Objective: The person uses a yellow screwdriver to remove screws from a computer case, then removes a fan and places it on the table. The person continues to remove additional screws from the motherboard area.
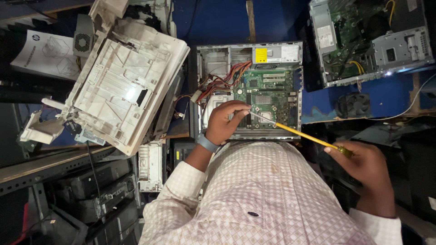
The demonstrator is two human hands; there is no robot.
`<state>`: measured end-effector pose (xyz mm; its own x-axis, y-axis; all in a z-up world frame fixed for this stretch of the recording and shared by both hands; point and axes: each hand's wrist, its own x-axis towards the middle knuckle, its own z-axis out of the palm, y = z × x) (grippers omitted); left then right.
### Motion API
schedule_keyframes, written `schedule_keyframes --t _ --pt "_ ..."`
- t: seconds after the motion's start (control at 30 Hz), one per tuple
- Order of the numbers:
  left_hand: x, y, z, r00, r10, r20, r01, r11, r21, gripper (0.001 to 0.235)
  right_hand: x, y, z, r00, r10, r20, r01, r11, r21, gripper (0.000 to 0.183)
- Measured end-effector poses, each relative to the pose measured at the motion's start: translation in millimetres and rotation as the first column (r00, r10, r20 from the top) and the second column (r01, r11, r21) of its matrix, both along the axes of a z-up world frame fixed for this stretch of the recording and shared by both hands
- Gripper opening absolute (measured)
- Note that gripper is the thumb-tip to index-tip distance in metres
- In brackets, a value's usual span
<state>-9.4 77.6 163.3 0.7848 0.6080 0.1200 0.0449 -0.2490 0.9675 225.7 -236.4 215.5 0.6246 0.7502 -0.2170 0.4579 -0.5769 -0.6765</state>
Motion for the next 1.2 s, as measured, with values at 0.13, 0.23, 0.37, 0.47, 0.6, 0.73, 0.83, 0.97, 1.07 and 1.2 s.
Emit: schedule_keyframes --t 0.13,0.23,0.37,0.47,0.6,0.73,0.83,0.97,1.07,1.2 --pt "2 1 -1 1.0 -0.007 0.024 0.007 1.0 -0.002 0.014 -1 2 1 1.0 -0.01 -0.016 0.01 1.0 0.02 0.028" --pt "3 2 -3 1.0 -0.009 0.025 0.009 1.0 -0.006 0.014 0 4 2 1.0 -0.013 -0.015 0.013 1.0 0.009 0.028" --pt "2 2 -5 0.999 -0.002 0.036 0.002 1.0 0.0 0.014 0 5 4 0.999 0.001 -0.035 -0.001 1.0 0.01 0.028" --pt "2 3 -7 0.999 -0.01 0.042 0.011 1.0 -0.023 0.014 0 6 5 1.0 -0.005 -0.014 0.004 0.999 -0.038 0.028" --pt "0 3 -9 1.0 -0.009 0.03 0.01 1.0 -0.022 0.013 2 5 3 1.0 0.003 -0.008 -0.003 0.997 -0.078 0.028" --pt "0 3 -10 0.999 -0.004 0.036 0.004 1.0 -0.004 0.013 1 4 -1 1.0 -0.017 -0.017 0.017 0.999 -0.033 0.029" --pt "1 2 -11 0.999 -0.004 0.035 0.004 1.0 -0.003 0.013 1 2 -3 0.999 -0.03 -0.035 0.03 1.0 -0.009 0.029" --pt "2 2 -10 1.0 -0.001 0.017 0.001 1.0 0.01 0.013 1 1 -3 0.999 -0.036 -0.024 0.035 0.998 -0.057 0.028" --pt "3 3 -6 1.0 0.003 0.02 -0.004 0.999 0.053 0.013 1 1 -2 1.0 -0.022 -0.017 0.021 0.999 -0.046 0.029" --pt "2 14 -2 0.996 -0.081 -0.021 0.083 0.931 0.355 0.01 4 1 -1 1.0 0.002 -0.017 -0.003 0.996 -0.093 0.028"
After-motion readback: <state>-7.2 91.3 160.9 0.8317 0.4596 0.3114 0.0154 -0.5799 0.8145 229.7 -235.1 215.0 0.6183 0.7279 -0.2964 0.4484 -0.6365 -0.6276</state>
